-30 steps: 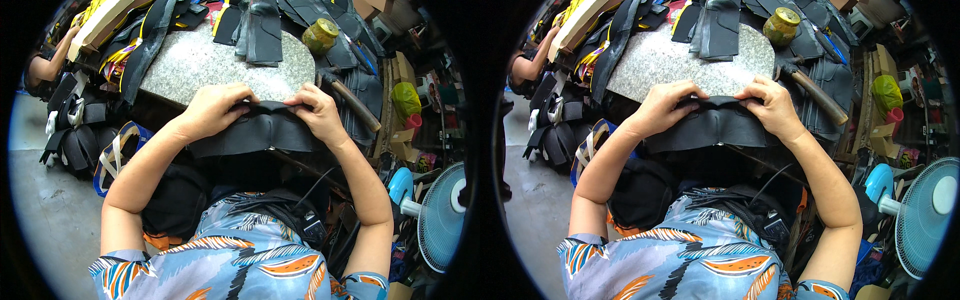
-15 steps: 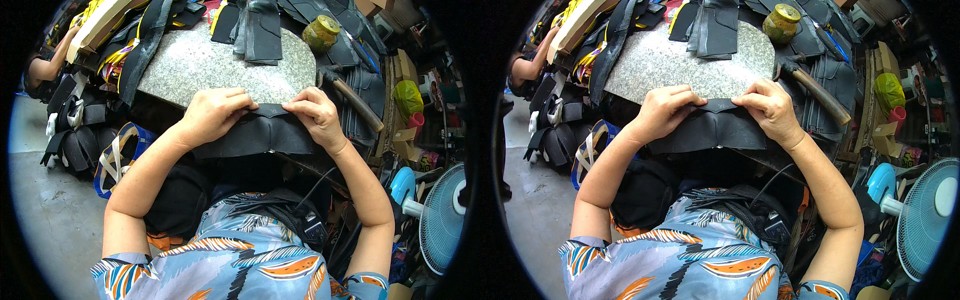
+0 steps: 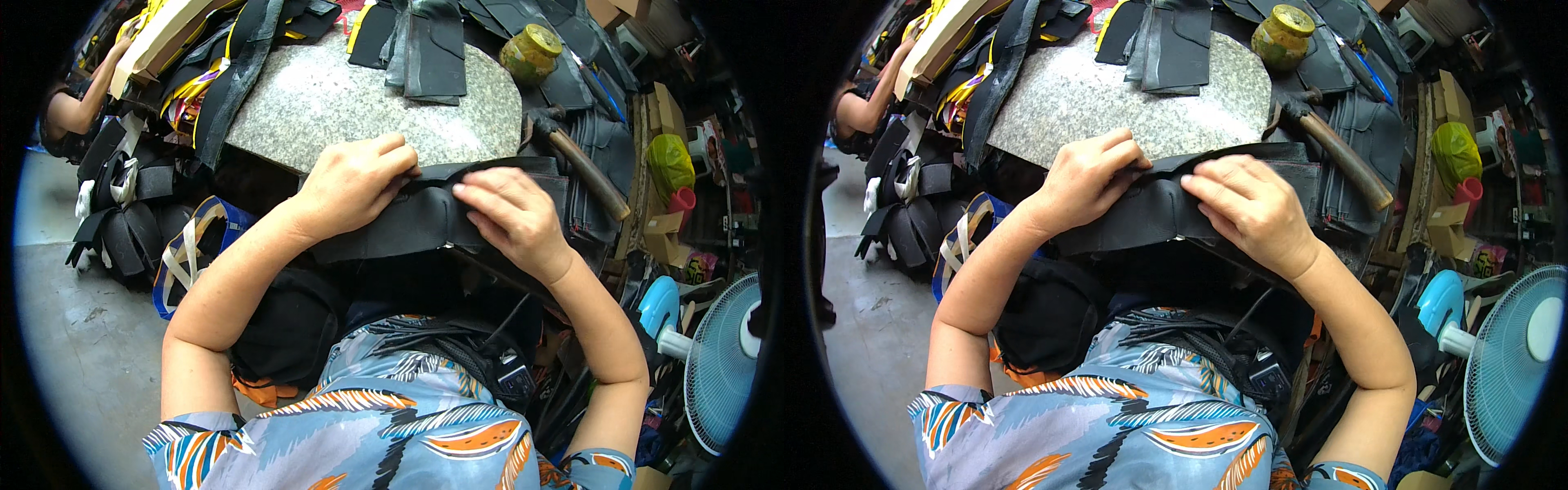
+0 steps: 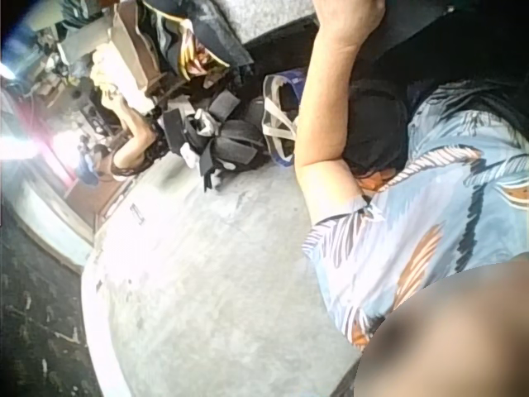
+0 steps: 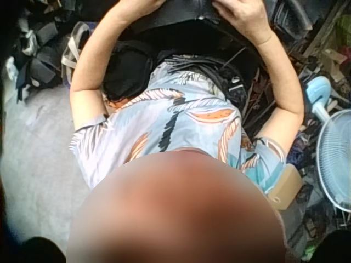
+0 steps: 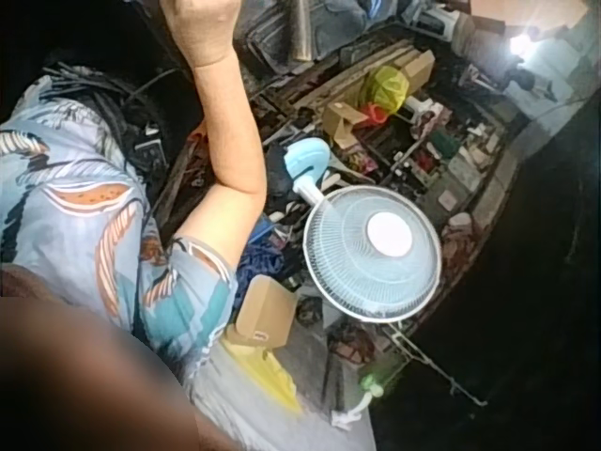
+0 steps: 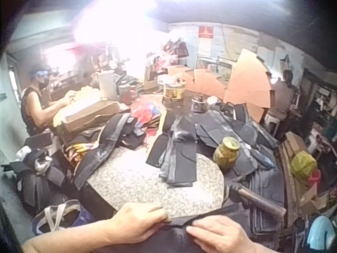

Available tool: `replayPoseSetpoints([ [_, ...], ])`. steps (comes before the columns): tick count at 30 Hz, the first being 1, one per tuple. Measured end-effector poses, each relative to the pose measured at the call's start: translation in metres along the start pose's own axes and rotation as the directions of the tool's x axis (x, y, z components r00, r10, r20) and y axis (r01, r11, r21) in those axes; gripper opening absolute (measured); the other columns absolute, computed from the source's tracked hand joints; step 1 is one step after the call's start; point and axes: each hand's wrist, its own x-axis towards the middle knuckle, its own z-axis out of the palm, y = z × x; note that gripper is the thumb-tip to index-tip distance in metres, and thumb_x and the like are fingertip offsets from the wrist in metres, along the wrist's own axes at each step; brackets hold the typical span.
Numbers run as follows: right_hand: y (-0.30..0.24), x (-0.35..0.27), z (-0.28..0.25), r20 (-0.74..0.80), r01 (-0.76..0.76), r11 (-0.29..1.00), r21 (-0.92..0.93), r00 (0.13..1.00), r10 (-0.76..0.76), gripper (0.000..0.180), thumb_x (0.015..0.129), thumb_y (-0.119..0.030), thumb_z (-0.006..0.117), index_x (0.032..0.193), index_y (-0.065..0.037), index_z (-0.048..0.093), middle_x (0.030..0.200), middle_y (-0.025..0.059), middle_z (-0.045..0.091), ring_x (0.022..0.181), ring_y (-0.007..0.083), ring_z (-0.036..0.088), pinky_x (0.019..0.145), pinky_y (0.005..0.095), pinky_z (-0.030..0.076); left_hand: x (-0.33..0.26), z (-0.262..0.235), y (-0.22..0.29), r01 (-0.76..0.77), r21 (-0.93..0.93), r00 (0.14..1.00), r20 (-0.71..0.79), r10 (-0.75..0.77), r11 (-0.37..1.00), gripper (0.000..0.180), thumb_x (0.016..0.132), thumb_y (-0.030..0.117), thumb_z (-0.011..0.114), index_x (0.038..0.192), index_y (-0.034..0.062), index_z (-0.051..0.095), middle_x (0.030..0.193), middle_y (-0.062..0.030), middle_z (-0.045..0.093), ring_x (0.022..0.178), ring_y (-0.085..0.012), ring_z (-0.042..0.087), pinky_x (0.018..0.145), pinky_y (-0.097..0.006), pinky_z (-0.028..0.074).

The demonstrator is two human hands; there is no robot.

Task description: The person applies adhesive to black strap pieces, presses them together, trims excess with scissors, and uses a hammer to flatten seams. The person repeats these steps on multiple strap sections.

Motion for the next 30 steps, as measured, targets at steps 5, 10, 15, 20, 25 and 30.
replayPoseSetpoints([
  [5,0.005,-0.004,0.006,0.013,0.032,0.999,0.027,0.999,-0.033,0.031,0.07,-0.005,0.079,0.101,-0.007,0.075,0.103,0.0067,0.073,0.094,0.0247,0.07,0.083,0.0346,0.059,-0.002,0.002,-0.003,-0.021,-0.093,0.999,-0.039,0.017,0.995,0.018,0.08,0.003,0.069,0.098,0.0066,0.065,0.089,-0.0089,0.067,0.082,-0.0296,0.069,0.07,-0.038,0.055],
  [10,0.007,-0.004,0.005,0.035,0.043,0.999,-0.002,0.998,-0.042,0.027,0.07,-0.006,0.08,0.097,-0.008,0.075,0.102,0.0055,0.074,0.093,0.0233,0.07,0.08,0.0328,0.06,-0.002,0.003,-0.011,-0.068,-0.18,0.998,-0.024,0.064,0.981,0.021,0.075,-0.002,0.068,0.093,0.0061,0.068,0.088,-0.0084,0.068,0.081,-0.0281,0.07,0.069,-0.036,0.055],
  [15,0.005,0.003,0.001,0.002,0.006,0.998,0.066,1.0,-0.006,0.027,0.071,-0.005,0.08,0.097,-0.009,0.073,0.098,0.0052,0.071,0.089,0.025,0.068,0.077,0.0352,0.057,-0.003,0.003,-0.01,-0.064,-0.123,0.998,-0.017,0.062,0.99,0.023,0.071,-0.002,0.068,0.092,0.007,0.069,0.085,-0.0069,0.067,0.079,-0.0273,0.069,0.067,-0.035,0.055],
  [20,0.018,0.015,-0.003,-0.103,-0.086,0.99,-0.112,0.992,0.074,0.04,0.069,0.0,0.075,0.106,-0.012,0.072,0.099,0.0058,0.067,0.091,0.0274,0.064,0.085,0.0394,0.05,-0.002,0.003,-0.009,-0.055,-0.125,0.998,-0.01,0.054,0.991,0.022,0.071,-0.001,0.068,0.092,0.0067,0.068,0.085,-0.0067,0.067,0.08,-0.0272,0.069,0.067,-0.036,0.055],
  [25,0.029,0.014,0.001,0.097,-0.154,0.986,0.063,0.984,0.148,0.034,0.071,-0.001,0.073,0.102,-0.015,0.075,0.093,0.0009,0.068,0.086,0.0234,0.063,0.079,0.0354,0.047,-0.002,0.004,-0.008,-0.043,-0.121,0.999,-0.009,0.043,0.992,0.022,0.071,-0.001,0.068,0.092,0.0063,0.067,0.086,-0.0068,0.067,0.08,-0.0278,0.07,0.068,-0.036,0.055],
  [30,0.029,0.007,0.003,0.059,-0.037,0.999,-0.021,0.998,0.038,0.026,0.073,-0.005,0.073,0.096,-0.017,0.077,0.088,-0.0014,0.067,0.081,0.0202,0.062,0.072,0.0334,0.044,-0.002,0.004,-0.008,-0.041,-0.118,0.999,-0.014,0.04,0.992,0.022,0.07,-0.001,0.068,0.091,0.006,0.066,0.087,-0.0069,0.068,0.081,-0.0279,0.07,0.069,-0.036,0.056],
])
